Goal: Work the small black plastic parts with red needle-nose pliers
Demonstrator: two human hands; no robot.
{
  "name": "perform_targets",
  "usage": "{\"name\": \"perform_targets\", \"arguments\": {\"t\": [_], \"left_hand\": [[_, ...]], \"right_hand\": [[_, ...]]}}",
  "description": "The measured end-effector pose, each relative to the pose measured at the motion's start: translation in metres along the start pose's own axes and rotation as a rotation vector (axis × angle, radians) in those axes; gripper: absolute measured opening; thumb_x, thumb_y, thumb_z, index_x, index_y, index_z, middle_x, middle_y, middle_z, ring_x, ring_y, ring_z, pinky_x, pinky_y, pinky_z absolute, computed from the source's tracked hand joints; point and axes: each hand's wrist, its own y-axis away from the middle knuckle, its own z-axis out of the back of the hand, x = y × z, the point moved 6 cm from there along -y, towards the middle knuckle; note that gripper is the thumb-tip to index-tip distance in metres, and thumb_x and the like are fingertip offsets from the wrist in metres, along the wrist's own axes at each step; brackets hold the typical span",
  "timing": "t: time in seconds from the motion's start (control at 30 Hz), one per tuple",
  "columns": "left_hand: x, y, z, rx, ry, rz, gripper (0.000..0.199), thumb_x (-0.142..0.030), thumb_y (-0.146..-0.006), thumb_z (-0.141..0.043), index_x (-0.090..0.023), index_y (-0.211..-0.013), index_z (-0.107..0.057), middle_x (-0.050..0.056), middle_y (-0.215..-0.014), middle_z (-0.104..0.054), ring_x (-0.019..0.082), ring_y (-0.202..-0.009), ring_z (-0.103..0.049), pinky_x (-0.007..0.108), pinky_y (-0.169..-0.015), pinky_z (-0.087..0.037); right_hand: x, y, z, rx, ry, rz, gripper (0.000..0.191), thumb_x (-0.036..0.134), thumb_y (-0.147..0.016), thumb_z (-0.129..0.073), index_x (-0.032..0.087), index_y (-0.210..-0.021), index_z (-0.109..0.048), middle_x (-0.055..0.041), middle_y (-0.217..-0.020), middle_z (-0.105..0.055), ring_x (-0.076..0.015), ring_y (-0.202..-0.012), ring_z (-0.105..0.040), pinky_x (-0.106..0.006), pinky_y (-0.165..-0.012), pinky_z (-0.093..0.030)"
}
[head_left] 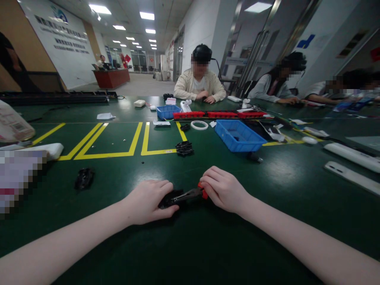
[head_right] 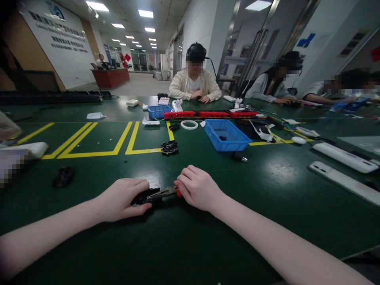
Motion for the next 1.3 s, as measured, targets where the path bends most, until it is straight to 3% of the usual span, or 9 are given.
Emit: {"name": "perform_targets", "arguments": {"t": [0.47, 0.67, 1.03, 1.3], "left_hand": [[-0.001, 0.001, 0.002, -0.007, -0.003, 0.008, 0.029, -0.048, -0.094, -0.047, -0.02, -0.091, -0.052, 0.002, -0.085, -0.062, 0.017, -0.071, -0.057, 0.028, -0.06, -0.036], [0.004, -0.001, -0.004, 0.009, 0.003, 0.025, 0.04, -0.06, -0.088, -0.053, -0.02, -0.092, -0.053, 0.002, -0.084, -0.062, 0.018, -0.071, -0.057, 0.028, -0.058, -0.034], [0.008, 0.0, -0.005, -0.039, 0.026, 0.098, 0.028, -0.048, -0.088, -0.056, -0.02, -0.089, -0.052, 0.001, -0.085, -0.061, 0.018, -0.073, -0.058, 0.027, -0.059, -0.035], [0.006, 0.0, -0.005, -0.017, 0.003, 0.06, 0.028, -0.048, -0.09, -0.053, -0.02, -0.089, -0.051, 0.001, -0.085, -0.061, 0.018, -0.073, -0.057, 0.028, -0.06, -0.035]], "right_hand": [[-0.01, -0.001, 0.0, 0.035, -0.002, 0.001, 0.03, 0.021, -0.098, -0.039, 0.014, -0.083, -0.063, -0.0091, -0.082, -0.064, -0.0186, -0.078, -0.053, -0.032, -0.066, -0.046], [-0.009, 0.0, -0.002, 0.045, -0.004, -0.005, 0.03, 0.022, -0.098, -0.039, 0.014, -0.082, -0.063, -0.0089, -0.082, -0.064, -0.0186, -0.078, -0.053, -0.032, -0.066, -0.045], [-0.003, -0.001, 0.002, 0.008, -0.018, -0.042, 0.021, 0.021, -0.097, -0.041, 0.016, -0.087, -0.059, -0.008, -0.081, -0.063, -0.0183, -0.076, -0.054, -0.032, -0.066, -0.044], [-0.007, -0.003, 0.003, 0.02, -0.027, -0.029, 0.019, 0.02, -0.096, -0.042, 0.016, -0.085, -0.057, -0.0069, -0.078, -0.062, -0.0178, -0.073, -0.053, -0.031, -0.063, -0.042]]}}
